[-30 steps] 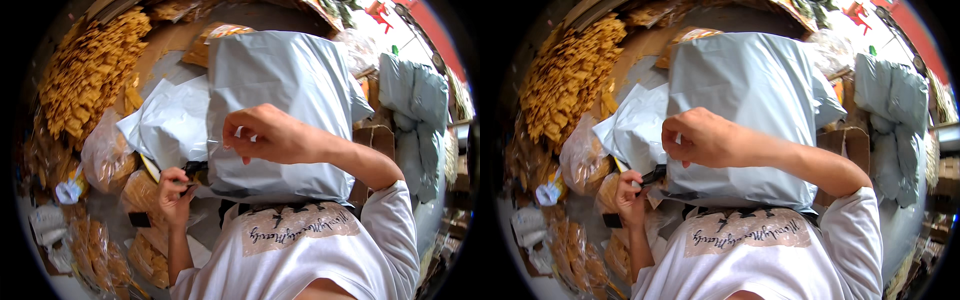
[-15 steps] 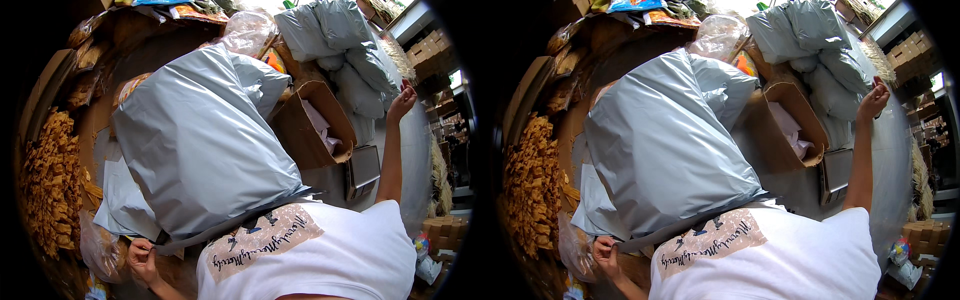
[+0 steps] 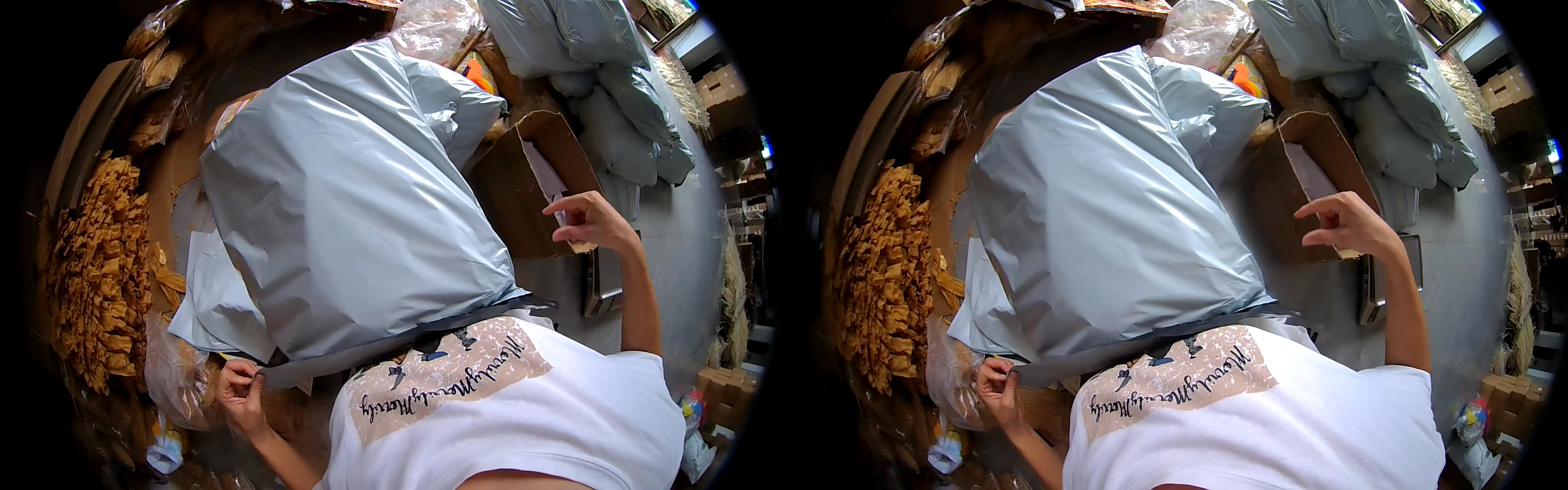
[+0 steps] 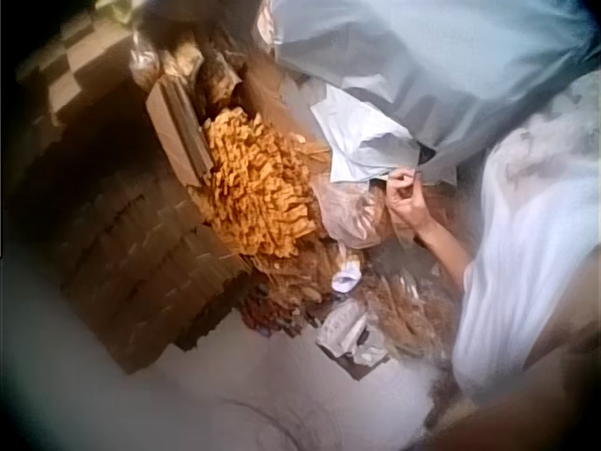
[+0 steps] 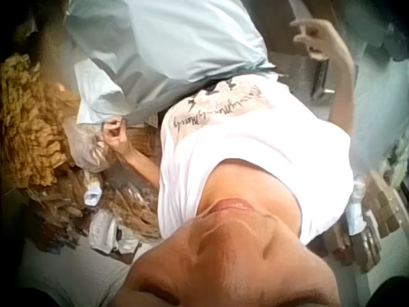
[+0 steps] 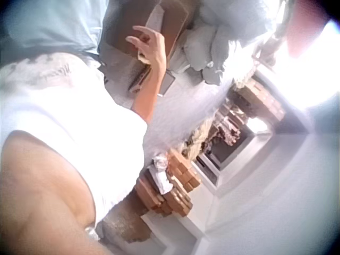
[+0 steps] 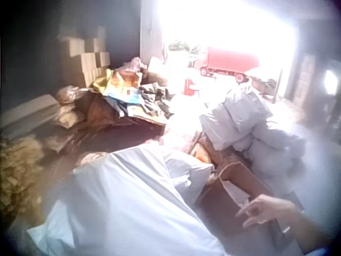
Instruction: The person sits on the floor and repeatedly packs pre-packaged dried food items into grey shipping mailers. They open the mailer, insert the food package, and fold the top of the mailer closed. The person handles multiple packages and mailers in a repetitive sequence.
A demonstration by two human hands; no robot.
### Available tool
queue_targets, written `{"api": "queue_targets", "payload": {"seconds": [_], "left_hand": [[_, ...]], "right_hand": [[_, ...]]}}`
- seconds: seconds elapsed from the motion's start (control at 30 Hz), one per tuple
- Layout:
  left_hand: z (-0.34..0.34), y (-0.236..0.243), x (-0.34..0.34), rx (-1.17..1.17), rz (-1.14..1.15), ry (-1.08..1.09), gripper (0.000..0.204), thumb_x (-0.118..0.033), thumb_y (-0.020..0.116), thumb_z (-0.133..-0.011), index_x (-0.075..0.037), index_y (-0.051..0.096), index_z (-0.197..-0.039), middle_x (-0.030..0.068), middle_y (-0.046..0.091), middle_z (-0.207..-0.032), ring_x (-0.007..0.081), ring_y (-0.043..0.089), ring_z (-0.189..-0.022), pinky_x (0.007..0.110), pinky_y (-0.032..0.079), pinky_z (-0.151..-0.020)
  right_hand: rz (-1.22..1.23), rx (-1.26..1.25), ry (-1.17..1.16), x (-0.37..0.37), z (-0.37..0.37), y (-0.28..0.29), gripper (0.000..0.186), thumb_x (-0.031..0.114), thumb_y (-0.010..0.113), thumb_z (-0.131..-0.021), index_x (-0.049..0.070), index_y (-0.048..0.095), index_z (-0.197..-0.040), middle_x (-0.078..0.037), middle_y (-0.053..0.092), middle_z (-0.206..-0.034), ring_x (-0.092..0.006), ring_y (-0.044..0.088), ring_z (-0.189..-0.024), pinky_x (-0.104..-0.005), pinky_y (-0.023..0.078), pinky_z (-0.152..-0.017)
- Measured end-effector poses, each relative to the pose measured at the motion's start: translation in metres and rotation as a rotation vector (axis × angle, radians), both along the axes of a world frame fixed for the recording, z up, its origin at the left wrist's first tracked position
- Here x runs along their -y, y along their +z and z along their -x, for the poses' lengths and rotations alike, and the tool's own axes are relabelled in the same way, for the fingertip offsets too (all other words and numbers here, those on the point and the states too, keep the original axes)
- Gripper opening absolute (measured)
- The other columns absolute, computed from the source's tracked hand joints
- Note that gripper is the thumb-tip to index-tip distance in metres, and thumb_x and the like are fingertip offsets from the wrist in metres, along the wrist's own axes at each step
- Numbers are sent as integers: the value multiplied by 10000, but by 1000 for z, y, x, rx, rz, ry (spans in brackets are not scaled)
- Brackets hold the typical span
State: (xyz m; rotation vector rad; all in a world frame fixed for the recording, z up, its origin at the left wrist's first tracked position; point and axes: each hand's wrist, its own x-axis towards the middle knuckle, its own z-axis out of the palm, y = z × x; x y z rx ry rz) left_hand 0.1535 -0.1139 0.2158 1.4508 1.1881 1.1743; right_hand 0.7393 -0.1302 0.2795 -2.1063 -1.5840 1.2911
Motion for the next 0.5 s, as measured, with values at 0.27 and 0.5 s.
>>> {"api": "queue_targets", "payload": {"seconds": [0.27, 0.5], "left_hand": [[4, -5, 12, 54, 29, 76, 290, 45, 689, -789, -54, 416, -773, 101, 556, -841, 137, 513, -762, 245, 413, -715], [-2, -27, 3, 41, -5, 298, 275, 19, 690, -817, -61, 429, -783, 81, 566, -867, 117, 500, -778, 228, 403, -736]], "right_hand": [[-480, -169, 246, 51, 74, -31, 322, -16, 716, -630, -5, 576, -920, -90, 580, -896, -239, 587, -834, -316, 478, -706], [-907, -197, -205, 48, 115, -50, 173, -137, 559, -672, -27, 574, -805, -101, 576, -795, -179, 553, -686, -252, 436, -609]]}}
